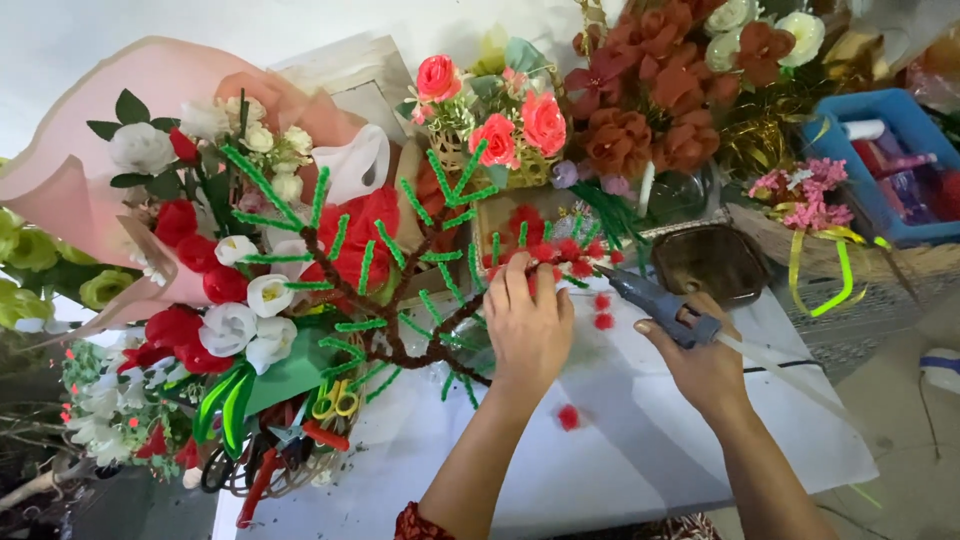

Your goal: The person uses a hot glue gun to attach small red pom-poms to a brown pipe cleaner branch structure with green pipe cleaner leaves. The person repeatedly applies glue and presses the pom-poms onto the branches to create a decorative tree.

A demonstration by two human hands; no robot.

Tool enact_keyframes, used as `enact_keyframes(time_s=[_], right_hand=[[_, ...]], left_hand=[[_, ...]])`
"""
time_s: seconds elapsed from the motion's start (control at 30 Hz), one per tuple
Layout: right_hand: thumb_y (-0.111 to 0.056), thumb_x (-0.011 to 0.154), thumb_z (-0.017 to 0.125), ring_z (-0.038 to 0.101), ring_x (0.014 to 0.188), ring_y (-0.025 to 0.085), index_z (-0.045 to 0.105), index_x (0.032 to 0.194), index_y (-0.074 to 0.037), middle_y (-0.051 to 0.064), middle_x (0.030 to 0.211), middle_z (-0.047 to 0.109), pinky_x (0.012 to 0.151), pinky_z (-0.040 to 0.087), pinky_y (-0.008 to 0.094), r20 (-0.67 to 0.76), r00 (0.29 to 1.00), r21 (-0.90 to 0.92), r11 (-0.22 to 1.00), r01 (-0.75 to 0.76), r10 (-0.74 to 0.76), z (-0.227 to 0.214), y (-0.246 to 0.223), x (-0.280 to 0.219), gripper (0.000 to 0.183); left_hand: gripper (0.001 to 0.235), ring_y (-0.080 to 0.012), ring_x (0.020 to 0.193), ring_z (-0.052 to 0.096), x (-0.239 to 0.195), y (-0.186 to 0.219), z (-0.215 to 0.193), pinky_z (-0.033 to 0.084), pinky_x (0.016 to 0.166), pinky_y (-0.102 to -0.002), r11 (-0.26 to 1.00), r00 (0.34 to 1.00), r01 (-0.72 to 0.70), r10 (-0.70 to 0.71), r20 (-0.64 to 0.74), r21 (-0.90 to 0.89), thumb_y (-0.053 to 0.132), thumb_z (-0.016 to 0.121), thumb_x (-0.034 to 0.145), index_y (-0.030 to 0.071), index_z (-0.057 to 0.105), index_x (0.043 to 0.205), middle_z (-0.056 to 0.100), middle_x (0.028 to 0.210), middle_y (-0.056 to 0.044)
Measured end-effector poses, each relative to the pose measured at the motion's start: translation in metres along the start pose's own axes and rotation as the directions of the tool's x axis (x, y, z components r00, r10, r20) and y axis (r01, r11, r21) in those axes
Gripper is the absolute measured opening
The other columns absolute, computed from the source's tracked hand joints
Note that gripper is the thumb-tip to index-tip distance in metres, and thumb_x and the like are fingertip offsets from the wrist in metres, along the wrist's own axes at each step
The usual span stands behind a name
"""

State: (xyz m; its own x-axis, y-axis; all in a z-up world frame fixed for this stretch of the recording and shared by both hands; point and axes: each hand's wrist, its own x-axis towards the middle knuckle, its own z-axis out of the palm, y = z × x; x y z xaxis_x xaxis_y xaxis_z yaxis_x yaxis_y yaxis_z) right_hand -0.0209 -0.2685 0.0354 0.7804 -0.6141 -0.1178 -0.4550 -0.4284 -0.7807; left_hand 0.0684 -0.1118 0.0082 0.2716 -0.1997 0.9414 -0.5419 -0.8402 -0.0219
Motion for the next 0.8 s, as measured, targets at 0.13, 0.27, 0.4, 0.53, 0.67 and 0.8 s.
enact_keyframes(time_s=[0.13,0.27,0.4,0.53,0.67,0.8], right_hand=[[-0.083,0.075,0.059,0.060,0.115,0.031,0.063,0.126,-0.006,0.019,0.120,0.065,0.100,0.045,0.039,0.015,1.000,-0.056,0.998,-0.023,0.024,0.007,-0.002,0.007,0.092],[-0.081,0.069,0.064,0.059,0.115,0.033,0.064,0.124,-0.004,0.020,0.118,0.065,0.098,0.045,0.042,0.071,0.995,0.055,0.995,-0.079,0.075,0.003,-0.020,0.003,0.095],[-0.058,0.075,0.074,0.061,0.109,0.038,0.068,0.113,-0.001,0.024,0.107,0.068,0.093,0.048,0.048,0.041,0.996,0.195,0.978,0.070,-0.079,0.003,-0.037,-0.007,0.069],[-0.053,0.079,0.075,0.067,0.094,0.034,0.072,0.096,-0.002,0.020,0.090,0.071,0.083,0.051,0.047,-0.002,0.990,0.231,0.963,0.139,-0.143,0.027,-0.020,0.009,0.053],[-0.046,0.082,0.075,0.066,0.072,0.028,0.073,0.080,-0.003,0.017,0.074,0.071,0.068,0.049,0.040,-0.055,0.980,0.292,0.936,0.198,-0.190,0.038,-0.009,0.014,0.043],[-0.036,0.082,0.077,0.062,0.054,0.019,0.069,0.063,-0.007,0.011,0.058,0.067,0.055,0.047,0.030,-0.117,0.944,0.356,0.874,0.331,-0.310,0.044,0.005,0.018,0.035]], left_hand=[[0.033,-0.0321,0.101,0.055,0.000,0.003,0.000,0.044,0.085,-0.043,1.000,1.000,0.014,-0.014,0.028,0.021,0.018,0.070,0.072,0.008,0.061,0.102,0.056,0.117,-0.015],[0.029,-0.0300,0.103,0.053,0.004,0.004,-0.002,0.041,0.086,-0.041,0.998,0.998,0.061,-0.061,0.018,0.036,0.015,0.071,0.070,0.009,0.061,0.096,0.055,0.115,-0.012],[0.015,-0.0273,0.104,0.050,0.008,0.003,-0.002,0.038,0.088,-0.039,0.996,0.996,0.090,-0.090,-0.026,0.004,0.015,0.066,0.077,0.011,0.061,0.090,0.054,0.114,-0.009],[0.008,-0.0275,0.103,0.052,0.010,0.004,-0.004,0.038,0.086,-0.040,0.995,0.995,0.095,-0.097,-0.035,-0.037,0.012,0.066,0.081,0.011,0.062,0.087,0.056,0.112,-0.007],[0.004,-0.0263,0.097,0.053,0.018,0.007,-0.011,0.039,0.083,-0.038,0.992,0.992,0.102,-0.107,-0.064,-0.072,0.013,0.067,0.084,0.014,0.064,0.082,0.058,0.106,-0.005],[0.006,-0.0275,0.096,0.053,0.016,0.006,-0.007,0.039,0.083,-0.039,0.992,0.991,0.099,-0.105,-0.081,-0.080,0.017,0.067,0.086,0.016,0.064,0.082,0.058,0.103,-0.005]])
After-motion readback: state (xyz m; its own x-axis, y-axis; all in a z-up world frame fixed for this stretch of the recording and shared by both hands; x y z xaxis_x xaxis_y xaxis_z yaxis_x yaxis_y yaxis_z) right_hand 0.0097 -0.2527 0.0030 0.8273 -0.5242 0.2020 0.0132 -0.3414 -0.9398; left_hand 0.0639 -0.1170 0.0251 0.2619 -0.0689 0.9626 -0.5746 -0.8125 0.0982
